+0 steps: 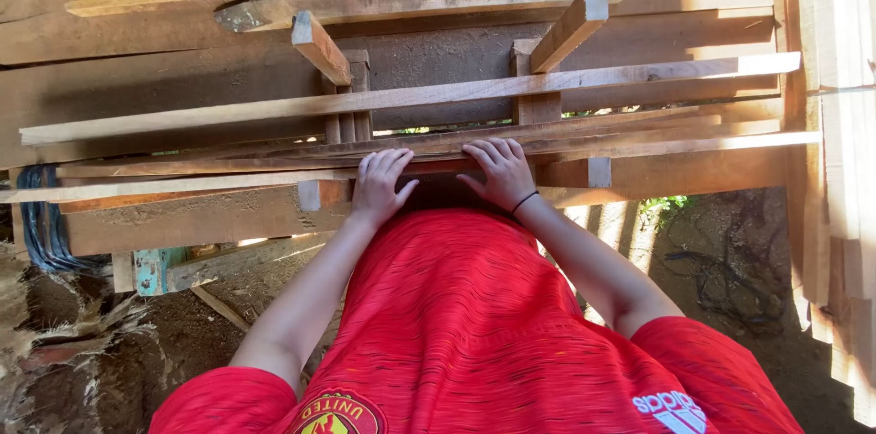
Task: Organizing and sorting various wooden planks on a workbench.
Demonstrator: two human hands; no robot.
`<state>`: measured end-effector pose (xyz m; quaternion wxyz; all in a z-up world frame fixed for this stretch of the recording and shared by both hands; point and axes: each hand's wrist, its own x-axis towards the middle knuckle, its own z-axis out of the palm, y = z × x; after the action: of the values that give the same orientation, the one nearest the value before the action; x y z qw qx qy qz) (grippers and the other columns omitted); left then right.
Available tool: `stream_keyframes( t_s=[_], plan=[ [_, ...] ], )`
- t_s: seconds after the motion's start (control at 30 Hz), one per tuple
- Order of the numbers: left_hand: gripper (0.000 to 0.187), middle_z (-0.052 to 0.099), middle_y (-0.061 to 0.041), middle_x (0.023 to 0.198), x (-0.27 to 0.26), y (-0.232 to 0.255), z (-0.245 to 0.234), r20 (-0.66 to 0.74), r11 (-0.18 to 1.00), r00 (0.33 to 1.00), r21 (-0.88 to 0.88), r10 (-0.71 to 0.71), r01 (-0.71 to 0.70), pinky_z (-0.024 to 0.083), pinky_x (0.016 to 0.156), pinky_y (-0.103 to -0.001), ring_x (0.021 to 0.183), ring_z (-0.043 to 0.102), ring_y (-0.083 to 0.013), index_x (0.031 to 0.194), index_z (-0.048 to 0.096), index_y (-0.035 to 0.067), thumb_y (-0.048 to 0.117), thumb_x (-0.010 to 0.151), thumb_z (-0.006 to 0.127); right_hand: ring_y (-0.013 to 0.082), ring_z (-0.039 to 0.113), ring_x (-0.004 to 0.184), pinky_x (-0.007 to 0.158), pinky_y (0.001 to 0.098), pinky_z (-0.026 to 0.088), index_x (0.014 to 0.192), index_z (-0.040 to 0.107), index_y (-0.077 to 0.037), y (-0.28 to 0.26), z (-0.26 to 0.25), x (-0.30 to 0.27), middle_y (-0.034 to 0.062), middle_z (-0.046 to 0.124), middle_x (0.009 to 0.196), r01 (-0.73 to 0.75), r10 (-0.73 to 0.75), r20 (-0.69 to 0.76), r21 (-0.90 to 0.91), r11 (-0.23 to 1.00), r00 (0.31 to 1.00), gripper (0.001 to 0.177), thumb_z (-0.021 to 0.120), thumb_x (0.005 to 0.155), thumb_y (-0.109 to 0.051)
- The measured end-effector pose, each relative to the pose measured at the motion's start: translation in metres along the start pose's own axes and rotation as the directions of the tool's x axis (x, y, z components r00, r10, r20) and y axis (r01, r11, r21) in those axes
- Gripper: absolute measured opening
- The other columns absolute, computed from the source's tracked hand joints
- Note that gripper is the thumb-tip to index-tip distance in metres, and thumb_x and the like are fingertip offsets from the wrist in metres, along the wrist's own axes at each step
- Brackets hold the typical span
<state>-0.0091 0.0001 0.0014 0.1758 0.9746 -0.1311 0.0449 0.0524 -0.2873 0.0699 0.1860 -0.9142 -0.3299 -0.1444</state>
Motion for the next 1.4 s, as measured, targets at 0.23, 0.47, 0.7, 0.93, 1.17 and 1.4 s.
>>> stream_keyframes(
  t_s=[0.23,0.47,0.7,0.93,1.17,1.4],
  plan=[
    [0.08,0.053,0.003,0.149,0.008,-0.009,0.017,0.28,0.978,0.939,0.112,-0.199,0.174,0.023,0.123,-0.047,0.144,0.042,-0.0184,0.151,0.048,0.024,0.043,0.081,0.082,0.0194,0.059,0.116,0.105,0.0393,0.042,0.13,0.061,-0.025,0.012,0.044,-0.016,-0.004,0.065,0.12,-0.099,0.121,0.215,-0.113,0.989,0.969,0.069,0.082,0.068,-0.049],
    [0.049,0.064,0.013,0.115,0.014,-0.035,0.029,0.15,0.987,0.98,0.113,-0.129,0.113,0.044,0.099,-0.036,0.112,0.059,-0.0133,0.122,0.067,0.033,0.04,0.075,0.079,0.0167,0.056,0.116,0.1,0.0364,0.044,0.125,0.063,-0.027,0.019,0.041,-0.011,-0.0059,0.062,0.116,-0.079,0.108,0.294,-0.11,0.991,0.95,0.06,0.079,0.072,-0.048],
    [0.048,0.074,-0.003,0.107,0.036,0.004,-0.04,0.21,0.971,0.953,-0.043,-0.22,0.234,0.049,0.096,-0.046,0.104,0.067,-0.0285,0.11,0.076,0.021,0.062,0.084,0.069,0.0184,0.056,0.115,0.101,0.0384,0.042,0.126,0.061,-0.025,0.017,0.05,-0.018,-0.0023,0.061,0.113,-0.033,0.084,0.248,-0.2,0.979,0.965,0.064,0.079,0.071,-0.053],
    [0.039,0.069,0.011,0.113,0.072,-0.024,0.03,0.095,0.937,0.932,0.006,-0.349,0.35,0.05,0.092,-0.043,0.111,0.065,-0.0174,0.114,0.07,0.034,0.064,0.097,0.053,0.0185,0.054,0.119,0.103,0.0396,0.039,0.131,0.059,-0.023,0.012,0.042,-0.012,-0.0014,0.061,0.121,-0.013,0.062,0.238,-0.203,0.979,0.969,0.065,0.075,0.076,-0.055],
    [0.06,0.074,-0.002,0.118,0.094,-0.018,0.029,0.497,0.927,0.796,0.052,-0.347,0.371,0.048,0.099,-0.053,0.116,0.067,-0.031,0.115,0.074,0.026,0.068,0.102,0.034,0.0257,0.047,0.136,0.113,0.0509,0.033,0.133,0.059,-0.024,0.007,0.018,0.029,-0.0003,0.055,0.142,-0.134,0.151,0.414,-0.072,0.988,0.898,0.072,0.061,0.082,-0.076],
    [0.067,0.068,-0.007,0.137,0.105,-0.008,0.0,0.64,0.918,0.717,-0.044,-0.277,0.394,0.042,0.108,-0.059,0.13,0.061,-0.0338,0.139,0.064,0.026,0.067,0.103,0.026,0.0195,0.054,0.116,0.091,0.0371,0.045,0.125,0.062,-0.024,0.024,0.063,0.005,-0.0034,0.059,0.12,0.169,-0.121,0.343,-0.113,0.979,0.931,0.062,0.073,0.073,-0.057]
  ],
)
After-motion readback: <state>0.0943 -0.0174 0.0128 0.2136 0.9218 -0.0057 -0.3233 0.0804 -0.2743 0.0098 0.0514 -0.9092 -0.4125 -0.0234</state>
